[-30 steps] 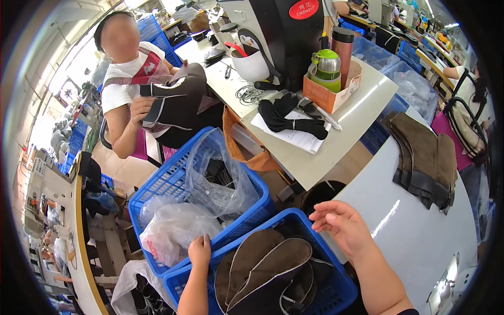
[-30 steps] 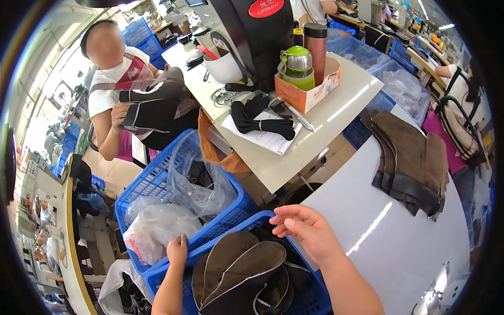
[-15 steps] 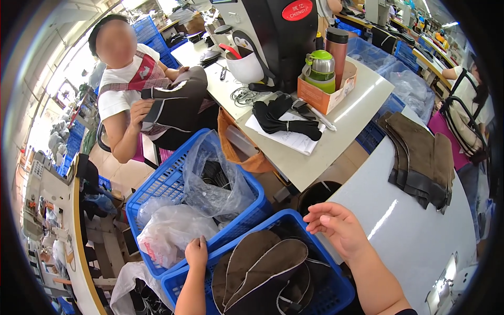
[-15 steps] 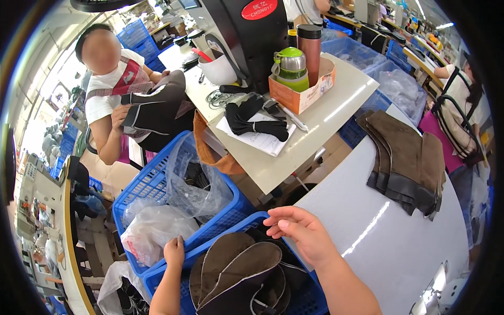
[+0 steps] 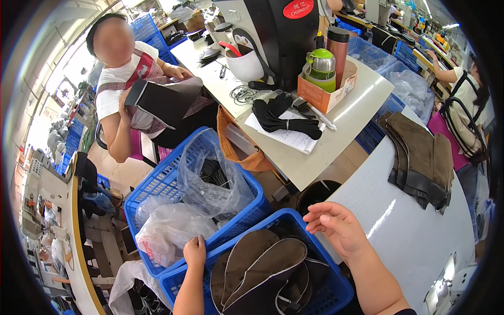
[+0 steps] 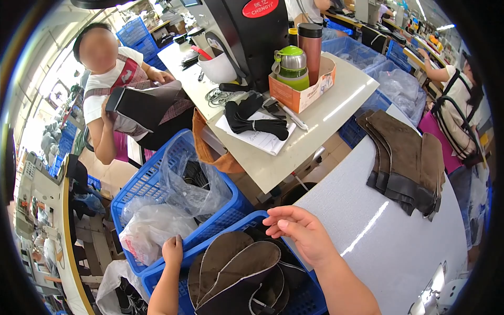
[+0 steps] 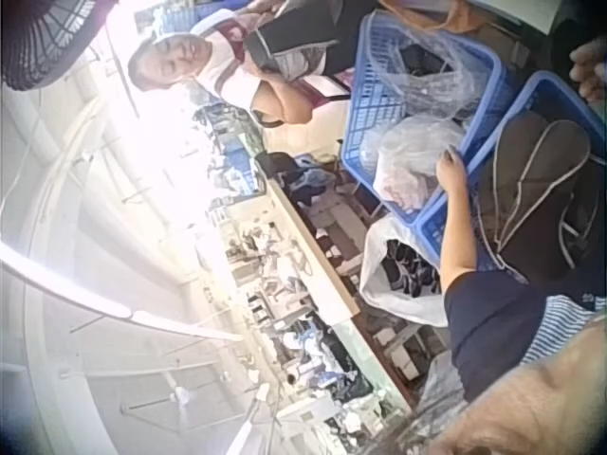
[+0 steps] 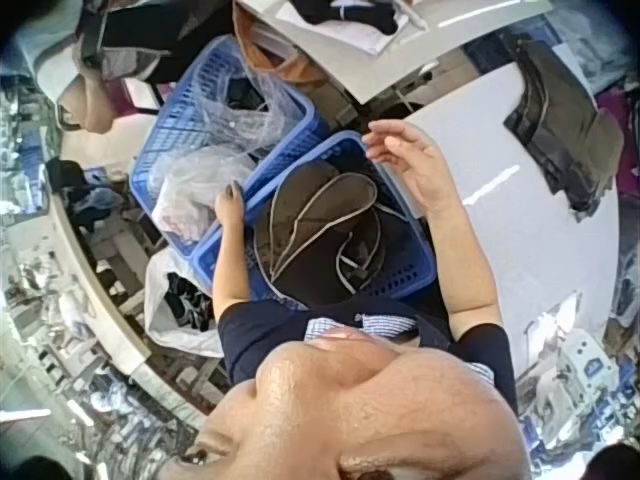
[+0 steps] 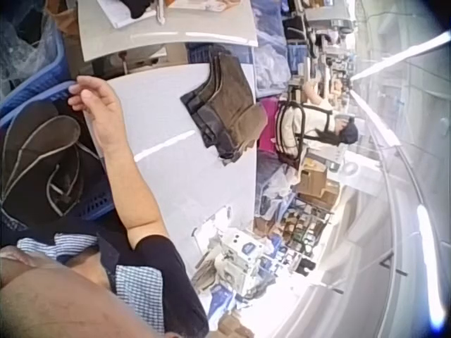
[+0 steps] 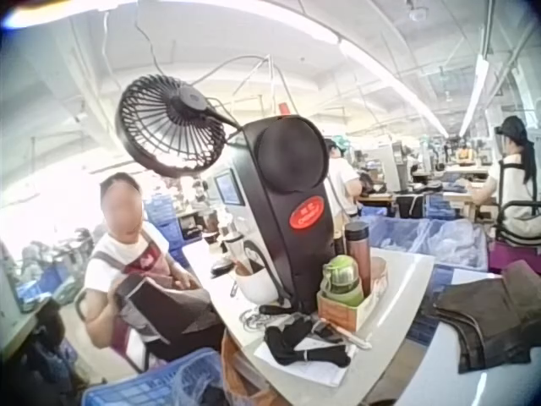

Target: Operator uses an industrial sewing machine to stitch together panels for boots and then hands the parts to another worker.

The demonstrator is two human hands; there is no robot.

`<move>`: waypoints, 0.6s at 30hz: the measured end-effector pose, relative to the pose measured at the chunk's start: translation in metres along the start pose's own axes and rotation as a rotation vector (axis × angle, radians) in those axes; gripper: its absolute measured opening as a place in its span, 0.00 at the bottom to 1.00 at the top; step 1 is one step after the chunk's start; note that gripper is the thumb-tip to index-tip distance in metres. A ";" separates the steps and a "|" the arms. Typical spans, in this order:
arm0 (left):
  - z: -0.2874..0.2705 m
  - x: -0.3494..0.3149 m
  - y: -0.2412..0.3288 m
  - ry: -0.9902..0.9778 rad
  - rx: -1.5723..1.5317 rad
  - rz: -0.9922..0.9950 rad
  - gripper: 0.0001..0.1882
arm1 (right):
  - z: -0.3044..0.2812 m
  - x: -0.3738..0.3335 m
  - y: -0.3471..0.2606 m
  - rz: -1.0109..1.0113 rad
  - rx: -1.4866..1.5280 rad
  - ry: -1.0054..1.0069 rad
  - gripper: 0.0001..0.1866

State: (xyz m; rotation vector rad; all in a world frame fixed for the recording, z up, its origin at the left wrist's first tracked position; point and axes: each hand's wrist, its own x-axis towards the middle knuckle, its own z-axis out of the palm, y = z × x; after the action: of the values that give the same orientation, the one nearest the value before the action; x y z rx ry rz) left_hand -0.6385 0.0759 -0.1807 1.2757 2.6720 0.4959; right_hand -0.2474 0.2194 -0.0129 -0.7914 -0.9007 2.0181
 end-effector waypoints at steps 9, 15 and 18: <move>0.002 0.000 -0.001 0.005 0.015 0.003 0.22 | -0.001 0.000 0.000 -0.004 0.000 0.000 0.15; 0.002 0.000 -0.002 0.002 0.007 0.001 0.22 | 0.003 0.000 0.000 -0.010 -0.023 0.043 0.15; 0.003 0.000 -0.003 0.005 0.007 0.002 0.22 | 0.000 0.000 0.002 -0.001 0.004 0.005 0.15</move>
State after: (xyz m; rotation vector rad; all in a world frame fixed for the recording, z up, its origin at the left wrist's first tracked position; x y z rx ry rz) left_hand -0.6398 0.0744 -0.1843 1.2802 2.6795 0.4911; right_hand -0.2480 0.2191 -0.0148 -0.7936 -0.8940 2.0158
